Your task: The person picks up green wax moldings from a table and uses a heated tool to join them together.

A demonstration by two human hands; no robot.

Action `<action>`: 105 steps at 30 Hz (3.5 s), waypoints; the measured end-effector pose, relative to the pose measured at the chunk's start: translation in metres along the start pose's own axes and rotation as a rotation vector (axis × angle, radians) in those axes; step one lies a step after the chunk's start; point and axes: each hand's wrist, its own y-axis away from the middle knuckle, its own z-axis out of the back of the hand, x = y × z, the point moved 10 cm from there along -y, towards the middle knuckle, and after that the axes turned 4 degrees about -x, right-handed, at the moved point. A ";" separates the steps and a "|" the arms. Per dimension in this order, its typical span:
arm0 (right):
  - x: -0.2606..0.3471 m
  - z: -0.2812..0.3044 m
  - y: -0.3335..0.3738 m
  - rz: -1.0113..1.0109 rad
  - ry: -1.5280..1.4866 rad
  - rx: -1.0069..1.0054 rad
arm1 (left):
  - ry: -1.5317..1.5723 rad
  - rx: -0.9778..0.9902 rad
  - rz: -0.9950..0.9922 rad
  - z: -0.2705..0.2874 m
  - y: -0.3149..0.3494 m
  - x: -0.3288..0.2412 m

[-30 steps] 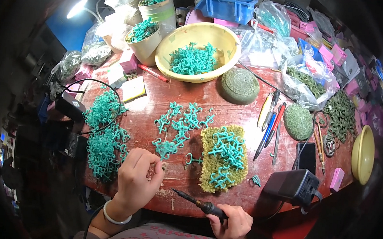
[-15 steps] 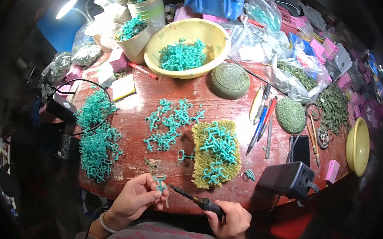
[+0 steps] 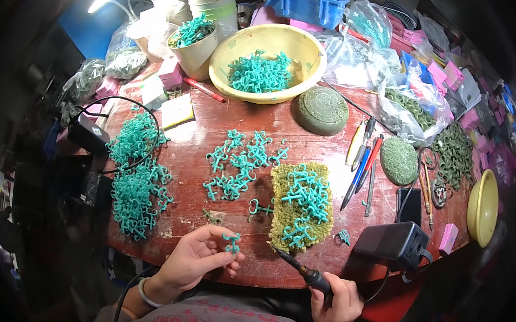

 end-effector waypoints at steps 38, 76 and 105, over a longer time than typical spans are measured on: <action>0.025 -0.039 -0.005 0.092 -0.101 0.103 | -0.040 0.024 -0.032 -0.005 0.001 -0.001; 0.008 -0.022 -0.004 -0.017 -0.068 0.094 | -0.007 -0.062 0.026 0.003 0.000 0.001; 0.010 -0.026 -0.003 0.013 -0.132 0.154 | -0.121 -0.080 -0.076 -0.002 0.003 -0.002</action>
